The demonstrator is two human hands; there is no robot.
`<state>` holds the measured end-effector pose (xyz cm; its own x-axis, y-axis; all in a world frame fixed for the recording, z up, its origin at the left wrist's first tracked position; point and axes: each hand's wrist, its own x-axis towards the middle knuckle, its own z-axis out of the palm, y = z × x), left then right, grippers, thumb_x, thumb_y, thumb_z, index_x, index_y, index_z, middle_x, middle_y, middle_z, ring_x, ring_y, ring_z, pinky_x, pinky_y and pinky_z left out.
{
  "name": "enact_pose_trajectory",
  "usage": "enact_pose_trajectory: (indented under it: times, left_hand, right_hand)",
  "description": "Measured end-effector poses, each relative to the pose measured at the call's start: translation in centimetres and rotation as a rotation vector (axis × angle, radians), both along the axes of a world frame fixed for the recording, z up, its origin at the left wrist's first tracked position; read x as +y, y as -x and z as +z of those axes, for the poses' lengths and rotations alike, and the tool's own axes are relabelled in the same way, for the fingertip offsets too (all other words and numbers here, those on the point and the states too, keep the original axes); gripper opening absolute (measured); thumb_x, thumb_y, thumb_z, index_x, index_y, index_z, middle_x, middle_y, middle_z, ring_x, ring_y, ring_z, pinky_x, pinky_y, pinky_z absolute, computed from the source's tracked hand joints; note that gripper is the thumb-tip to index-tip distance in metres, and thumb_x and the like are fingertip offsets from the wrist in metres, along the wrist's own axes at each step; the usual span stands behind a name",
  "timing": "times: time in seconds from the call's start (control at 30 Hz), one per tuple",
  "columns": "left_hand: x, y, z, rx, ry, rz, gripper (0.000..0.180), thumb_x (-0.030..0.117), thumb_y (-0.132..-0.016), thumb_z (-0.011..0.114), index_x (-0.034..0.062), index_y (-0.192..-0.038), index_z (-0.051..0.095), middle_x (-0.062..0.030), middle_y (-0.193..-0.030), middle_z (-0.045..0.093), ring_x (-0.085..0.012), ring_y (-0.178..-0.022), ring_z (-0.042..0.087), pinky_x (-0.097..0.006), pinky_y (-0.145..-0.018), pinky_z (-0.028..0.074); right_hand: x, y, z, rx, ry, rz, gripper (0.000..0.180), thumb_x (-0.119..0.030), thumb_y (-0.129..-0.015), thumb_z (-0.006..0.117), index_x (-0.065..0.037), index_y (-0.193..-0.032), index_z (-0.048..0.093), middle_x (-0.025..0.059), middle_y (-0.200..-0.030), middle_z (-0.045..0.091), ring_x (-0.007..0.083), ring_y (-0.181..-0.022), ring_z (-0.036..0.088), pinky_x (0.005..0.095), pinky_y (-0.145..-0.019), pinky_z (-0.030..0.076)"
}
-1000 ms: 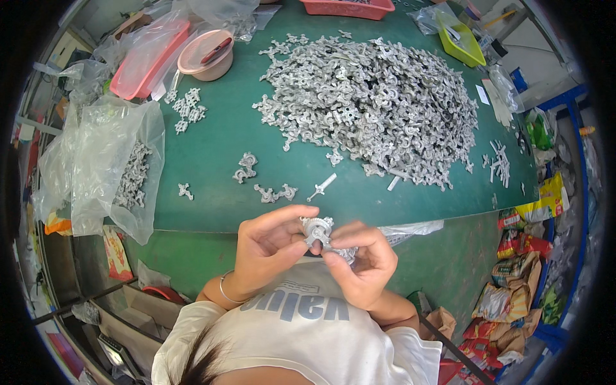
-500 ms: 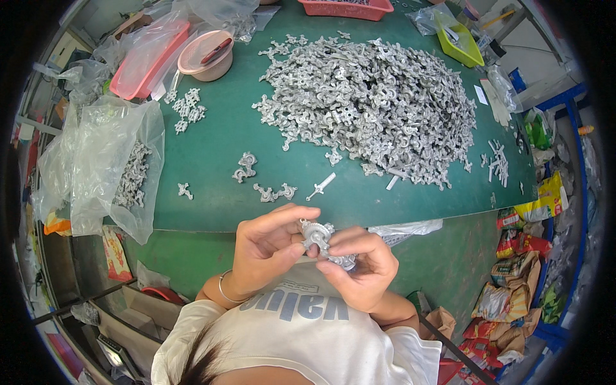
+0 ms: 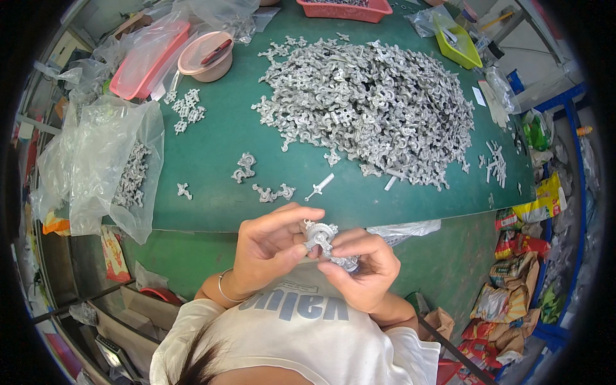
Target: The person picks up two small plastic pieces from a large pile on a green table, fits them together by hand, and places the completed assembly into a pink tray.
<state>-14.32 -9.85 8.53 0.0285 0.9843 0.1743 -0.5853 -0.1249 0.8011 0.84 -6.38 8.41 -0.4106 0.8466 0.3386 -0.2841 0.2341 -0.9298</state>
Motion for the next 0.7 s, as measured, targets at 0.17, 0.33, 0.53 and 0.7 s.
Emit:
enact_pose_trajectory:
  times: [0.17, 0.33, 0.53, 0.7]
  left_hand:
    - [-0.02, -0.09, 0.03, -0.02, 0.002, -0.014, 0.039, -0.011, -0.077, 0.048, -0.0084, -0.116, 0.043, -0.0067, -0.087, 0.047, -0.012, -0.079, 0.051, -0.027, -0.073, 0.046]
    - [-0.07, -0.16, 0.08, -0.029, 0.013, -0.03, 0.04, -0.011, -0.077, 0.048, -0.0082, -0.116, 0.042, -0.0061, -0.086, 0.049, -0.0117, -0.079, 0.052, -0.026, -0.073, 0.045]
    - [-0.14, -0.31, -0.05, -0.061, 0.037, -0.049, 0.04, -0.01, -0.077, 0.048, -0.0083, -0.116, 0.042, -0.0053, -0.085, 0.051, -0.0115, -0.08, 0.052, -0.025, -0.073, 0.045]
    - [-0.14, -0.38, 0.03, -0.081, 0.045, -0.05, 0.039, -0.01, -0.078, 0.048, -0.0085, -0.116, 0.042, -0.0057, -0.085, 0.051, -0.0111, -0.08, 0.052, -0.025, -0.073, 0.045]
  right_hand:
    - [-0.08, -0.06, 0.05, 0.019, 0.007, 0.001, 0.024, 0.007, -0.068, 0.065, 0.001, -0.084, 0.048, 0.0147, -0.079, 0.056, 0.0214, -0.073, 0.06, 0.0293, -0.064, 0.048]
    - [-0.14, -0.19, 0.18, 0.024, 0.014, -0.007, 0.024, 0.007, -0.068, 0.065, 0.001, -0.084, 0.048, 0.0147, -0.079, 0.056, 0.0216, -0.073, 0.06, 0.0296, -0.065, 0.048]
    - [-0.09, -0.31, 0.83, -0.006, -0.024, -0.012, 0.023, 0.006, -0.069, 0.065, 0.002, -0.084, 0.05, 0.015, -0.078, 0.056, 0.022, -0.072, 0.06, 0.0304, -0.063, 0.049]
    - [-0.12, -0.66, 0.46, -0.035, -0.027, -0.059, 0.023, 0.005, -0.068, 0.066, 0.002, -0.084, 0.051, 0.0146, -0.076, 0.057, 0.0213, -0.07, 0.06, 0.031, -0.062, 0.049]
